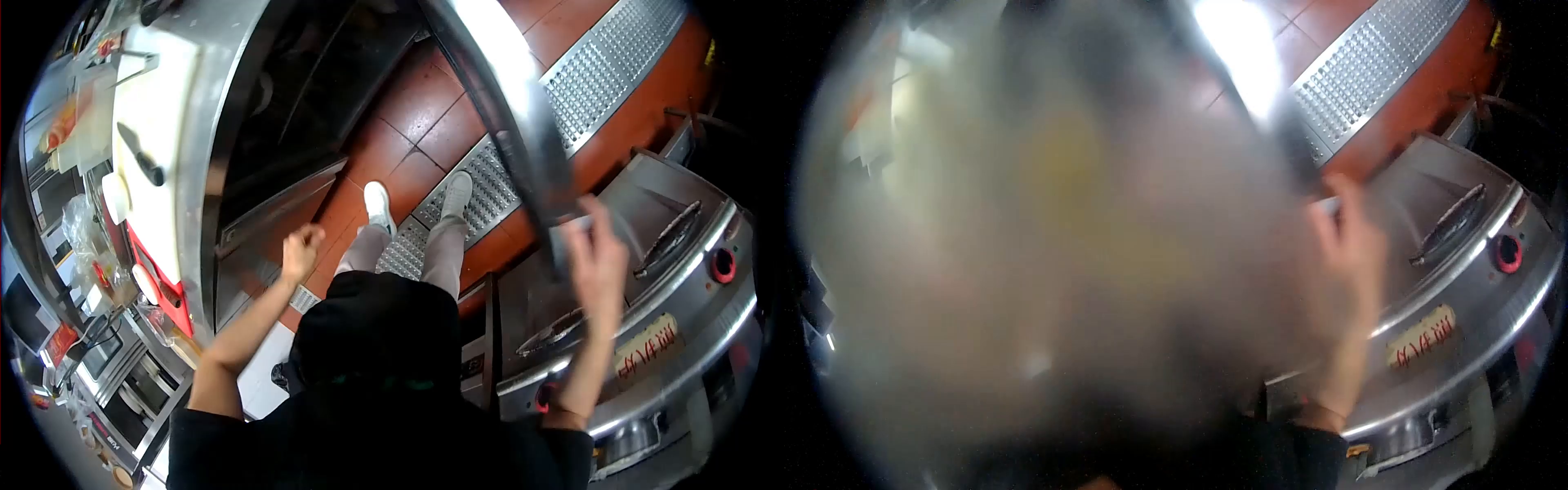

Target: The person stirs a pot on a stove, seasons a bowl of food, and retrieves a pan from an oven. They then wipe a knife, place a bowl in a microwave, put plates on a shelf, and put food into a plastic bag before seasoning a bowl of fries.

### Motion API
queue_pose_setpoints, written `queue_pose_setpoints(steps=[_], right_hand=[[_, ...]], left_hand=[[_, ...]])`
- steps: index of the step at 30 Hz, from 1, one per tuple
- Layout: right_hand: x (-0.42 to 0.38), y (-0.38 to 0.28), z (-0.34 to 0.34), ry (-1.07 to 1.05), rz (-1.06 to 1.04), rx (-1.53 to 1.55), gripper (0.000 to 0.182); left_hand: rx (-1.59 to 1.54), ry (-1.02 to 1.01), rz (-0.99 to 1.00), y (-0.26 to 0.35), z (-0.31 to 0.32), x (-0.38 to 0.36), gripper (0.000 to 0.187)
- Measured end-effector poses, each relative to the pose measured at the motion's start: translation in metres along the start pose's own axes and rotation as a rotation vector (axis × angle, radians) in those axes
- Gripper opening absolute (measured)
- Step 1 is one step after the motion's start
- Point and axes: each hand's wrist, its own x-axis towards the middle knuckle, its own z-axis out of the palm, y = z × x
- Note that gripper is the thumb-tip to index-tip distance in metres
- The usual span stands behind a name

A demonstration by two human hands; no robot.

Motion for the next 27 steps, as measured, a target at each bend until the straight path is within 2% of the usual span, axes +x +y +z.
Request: queue_pose_setpoints(steps=[1,2,3,5,6,7,8,9,10,11,12,13,14,15,18,19,21,22,25,26,27], right_hand=[[0.019,0.016,-0.016,0.153,-0.173,-0.117,0.037],[0.044,0.025,-0.031,0.252,-0.117,-0.272,0.04],[0.068,0.034,-0.046,0.343,-0.054,-0.426,0.043],[0.12,0.081,-0.088,0.384,-0.195,-0.478,0.044],[0.147,0.105,-0.111,0.392,-0.254,-0.384,0.047],[0.167,0.12,-0.124,0.403,-0.317,-0.29,0.051],[0.17,0.107,-0.117,0.406,-0.224,-0.213,0.047],[0.164,0.086,-0.107,0.402,-0.128,-0.138,0.044],[0.162,0.08,-0.104,0.42,-0.127,-0.118,0.046],[0.162,0.091,-0.111,0.431,-0.127,-0.123,0.046],[0.163,0.113,-0.124,0.395,-0.238,-0.265,0.049],[0.162,0.133,-0.136,0.352,-0.346,-0.408,0.052],[0.155,0.146,-0.141,0.414,-0.377,-0.592,0.061],[0.151,0.103,-0.14,0.225,-0.444,-0.566,0.061],[0.145,0.079,-0.126,0.265,-0.305,-0.442,0.072],[0.146,0.077,-0.124,0.308,-0.367,-0.459,0.075],[0.141,0.07,-0.12,0.295,-0.309,-0.481,0.077],[0.14,0.065,-0.114,0.32,-0.295,-0.389,0.078],[0.131,0.057,-0.103,0.338,-0.27,-0.331,0.071],[0.123,0.055,-0.103,0.259,-0.099,-0.303,0.063],[0.123,0.048,-0.098,0.313,-0.168,-0.309,0.056]], left_hand=[[0.094,0.079,0.149,0.01,0.001,0.03,0.018],[0.213,0.156,0.341,0.023,0.004,0.065,0.023],[0.244,0.165,0.36,0.05,0.003,0.095,0.025],[0.246,0.262,0.601,0.089,0.007,0.158,0.028],[0.219,0.323,0.566,0.113,0.011,0.186,0.031],[0.163,0.459,0.632,0.131,0.015,0.219,0.035],[0.151,0.561,0.515,0.138,0.017,0.256,0.039],[0.181,0.826,0.749,0.152,0.009,0.294,0.04],[0.219,0.603,0.237,0.132,-0.002,0.35,0.041],[0.242,0.759,0.262,0.144,-0.011,0.387,0.041],[0.252,0.84,0.264,0.154,-0.021,0.411,0.041],[0.259,0.853,0.239,0.158,-0.026,0.433,0.041],[0.265,0.835,0.206,0.159,-0.03,0.45,0.041],[0.261,0.81,0.179,0.163,-0.028,0.466,0.041],[0.255,0.773,0.116,0.17,-0.023,0.484,0.042],[0.254,0.77,0.108,0.168,-0.021,0.484,0.042],[0.237,0.768,0.099,0.165,-0.014,0.478,0.042],[0.234,0.764,0.091,0.163,-0.01,0.474,0.043],[0.226,0.767,0.084,0.161,0.007,0.46,0.043],[0.233,0.777,0.084,0.162,0.015,0.453,0.043],[0.254,0.792,0.078,0.159,0.025,0.45,0.044]])
